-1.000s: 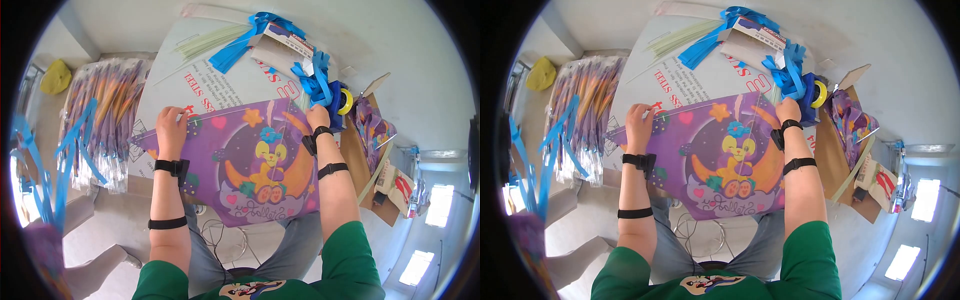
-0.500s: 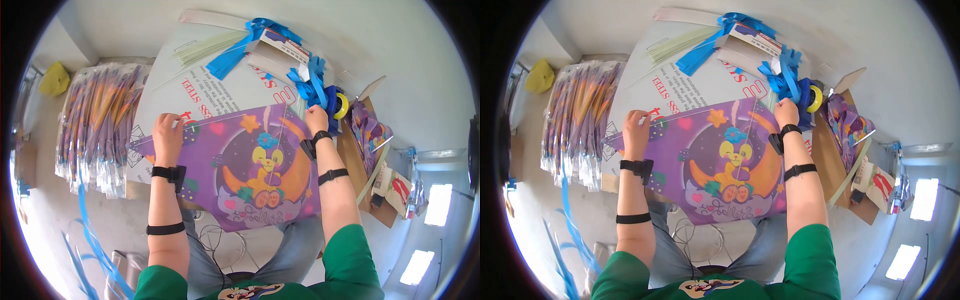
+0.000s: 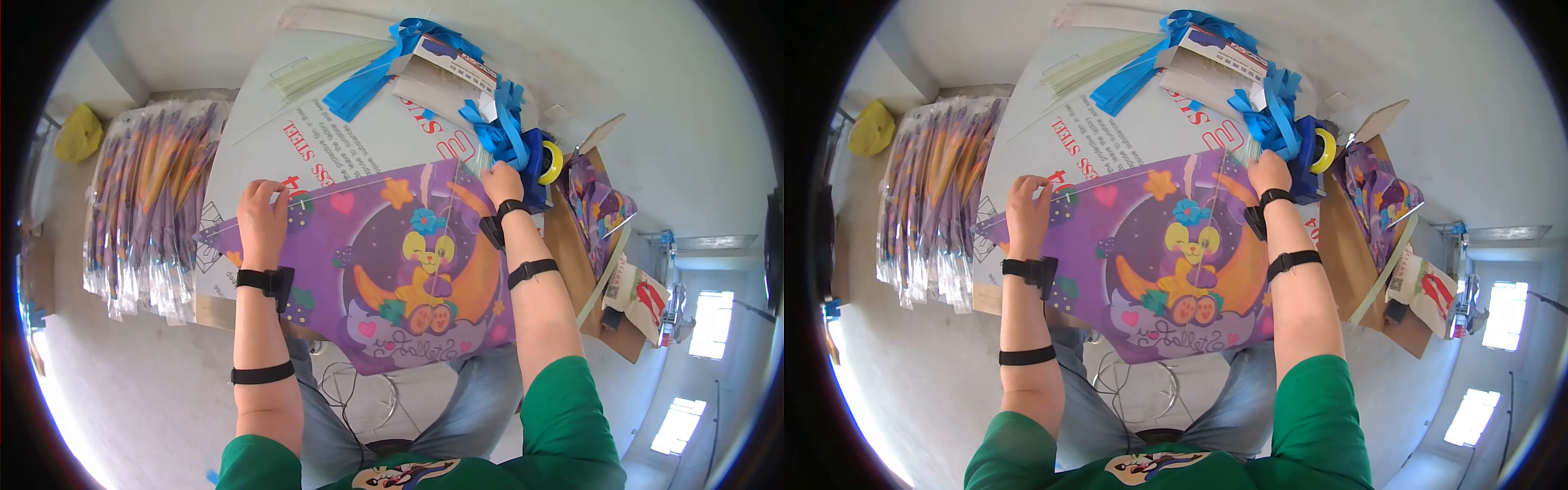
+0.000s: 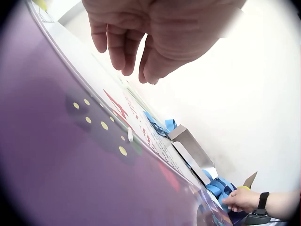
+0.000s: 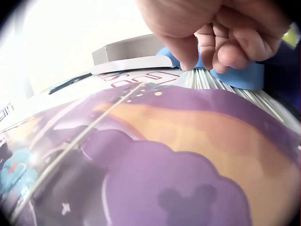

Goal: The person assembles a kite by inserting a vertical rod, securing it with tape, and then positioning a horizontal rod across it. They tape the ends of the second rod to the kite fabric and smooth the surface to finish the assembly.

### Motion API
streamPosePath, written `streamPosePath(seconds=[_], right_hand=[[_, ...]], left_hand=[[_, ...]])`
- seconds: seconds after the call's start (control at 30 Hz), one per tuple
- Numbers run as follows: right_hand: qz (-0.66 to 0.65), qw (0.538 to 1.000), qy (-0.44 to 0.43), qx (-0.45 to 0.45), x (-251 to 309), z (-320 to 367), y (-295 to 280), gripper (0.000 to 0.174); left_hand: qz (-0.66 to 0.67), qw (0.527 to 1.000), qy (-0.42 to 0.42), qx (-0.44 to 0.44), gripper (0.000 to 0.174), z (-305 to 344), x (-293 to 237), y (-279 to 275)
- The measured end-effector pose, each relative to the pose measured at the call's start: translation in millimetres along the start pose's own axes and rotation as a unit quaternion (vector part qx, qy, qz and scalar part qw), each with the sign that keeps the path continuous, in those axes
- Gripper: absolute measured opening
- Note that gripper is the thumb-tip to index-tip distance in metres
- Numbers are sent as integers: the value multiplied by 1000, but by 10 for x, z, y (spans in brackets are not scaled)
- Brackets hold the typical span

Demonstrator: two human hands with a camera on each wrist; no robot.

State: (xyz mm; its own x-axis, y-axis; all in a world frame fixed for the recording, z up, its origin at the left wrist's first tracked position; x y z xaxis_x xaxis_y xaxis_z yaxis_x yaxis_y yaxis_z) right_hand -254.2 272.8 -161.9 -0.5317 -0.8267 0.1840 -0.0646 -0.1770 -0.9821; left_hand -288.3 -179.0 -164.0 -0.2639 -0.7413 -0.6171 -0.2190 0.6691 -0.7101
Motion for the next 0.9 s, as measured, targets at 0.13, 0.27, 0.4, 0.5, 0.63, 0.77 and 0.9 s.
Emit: streamPosePath(seconds=[0.13, 0.27, 0.4, 0.5, 0.63, 0.77, 0.9], right_hand=[[-18, 999, 10, 27, 135, -142, 70, 34], [-35, 999, 21, 33, 83, -334, 255, 31], [-71, 993, 58, 73, 121, -404, 260, 28], [-61, 996, 55, 20, 36, -496, 180, 24], [-48, 997, 55, -7, -44, -608, 115, 27], [-1, 998, 63, 30, -48, -674, 43, 28], [28, 997, 68, 32, -68, -722, -6, 27]], left_hand=[[-14, 1000, 7, 7, 8, 2, 2, 31], [-11, 1000, 13, -5, 7, -7, -17, 0], [-11, 1000, 7, 7, 7, -16, 9, 16], [-9, 1000, 8, 3, 7, -11, 5, 11], [-11, 1000, 10, 0, 7, -6, 3, -22], [-17, 1000, 16, -4, 7, -14, -1, -22], [-16, 1000, 14, -1, 7, -23, -2, 4]])
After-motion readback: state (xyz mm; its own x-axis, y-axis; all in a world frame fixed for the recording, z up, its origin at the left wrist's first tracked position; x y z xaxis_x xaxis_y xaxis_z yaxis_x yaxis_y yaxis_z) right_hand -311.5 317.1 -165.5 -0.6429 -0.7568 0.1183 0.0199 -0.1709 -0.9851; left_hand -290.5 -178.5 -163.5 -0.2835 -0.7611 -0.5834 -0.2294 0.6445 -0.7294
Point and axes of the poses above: each hand's wrist, its own z-axis away from the middle knuckle, its own y-axis out of the palm, x = y × z, the point moved 5 cm from there along -z, towards the middle knuckle, and after that the axes turned 10 degrees about -z, right-handed, at the moved point
